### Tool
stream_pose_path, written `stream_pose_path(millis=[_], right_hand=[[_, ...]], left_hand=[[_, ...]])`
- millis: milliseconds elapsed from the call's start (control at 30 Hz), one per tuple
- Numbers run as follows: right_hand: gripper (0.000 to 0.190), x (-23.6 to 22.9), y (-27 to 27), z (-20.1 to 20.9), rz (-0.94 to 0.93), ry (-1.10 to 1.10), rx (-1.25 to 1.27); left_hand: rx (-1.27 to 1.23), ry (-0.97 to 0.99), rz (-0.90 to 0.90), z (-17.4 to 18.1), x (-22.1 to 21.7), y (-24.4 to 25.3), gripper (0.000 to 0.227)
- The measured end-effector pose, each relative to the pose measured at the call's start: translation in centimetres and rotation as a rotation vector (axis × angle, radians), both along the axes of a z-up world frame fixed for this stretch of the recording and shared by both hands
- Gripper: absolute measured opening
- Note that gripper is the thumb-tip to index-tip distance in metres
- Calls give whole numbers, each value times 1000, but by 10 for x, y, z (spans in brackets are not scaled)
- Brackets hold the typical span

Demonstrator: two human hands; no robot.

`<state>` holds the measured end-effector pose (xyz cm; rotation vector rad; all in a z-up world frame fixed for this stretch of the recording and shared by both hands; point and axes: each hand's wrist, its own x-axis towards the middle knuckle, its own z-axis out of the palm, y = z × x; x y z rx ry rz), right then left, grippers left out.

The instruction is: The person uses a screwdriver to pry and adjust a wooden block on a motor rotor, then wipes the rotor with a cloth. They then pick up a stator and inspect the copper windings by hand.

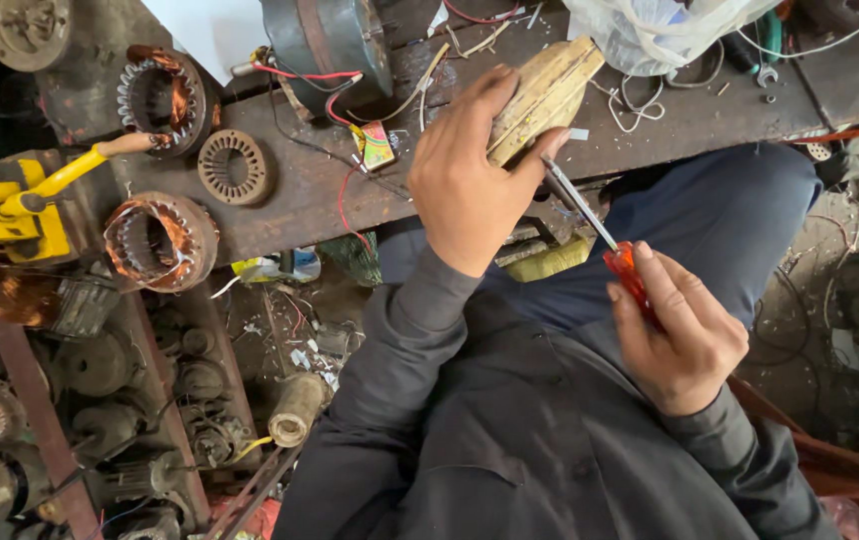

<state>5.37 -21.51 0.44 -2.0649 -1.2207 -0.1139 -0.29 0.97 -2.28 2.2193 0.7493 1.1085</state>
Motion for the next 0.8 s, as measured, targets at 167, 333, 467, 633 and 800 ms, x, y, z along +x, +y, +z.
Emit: stream_pose_path(millis=[167,333,467,633,800], right_hand=[[42,1,7,4,18,-25,-3],[37,0,11,3,0,-76,-14],[42,2,12,1,6,-272,-81],[46,1,11,3,-5,-164,-72],[47,0,3,1,17,-32,-47]], left_hand=[[-1,28,-4,0,-1,1,58],[9,27,27,1,3,-2,57],[-14,24,21,-1,4,-1,56],[-1,38,-4,-1,3,1,57],[33,65,-5,2,2,-6,59]])
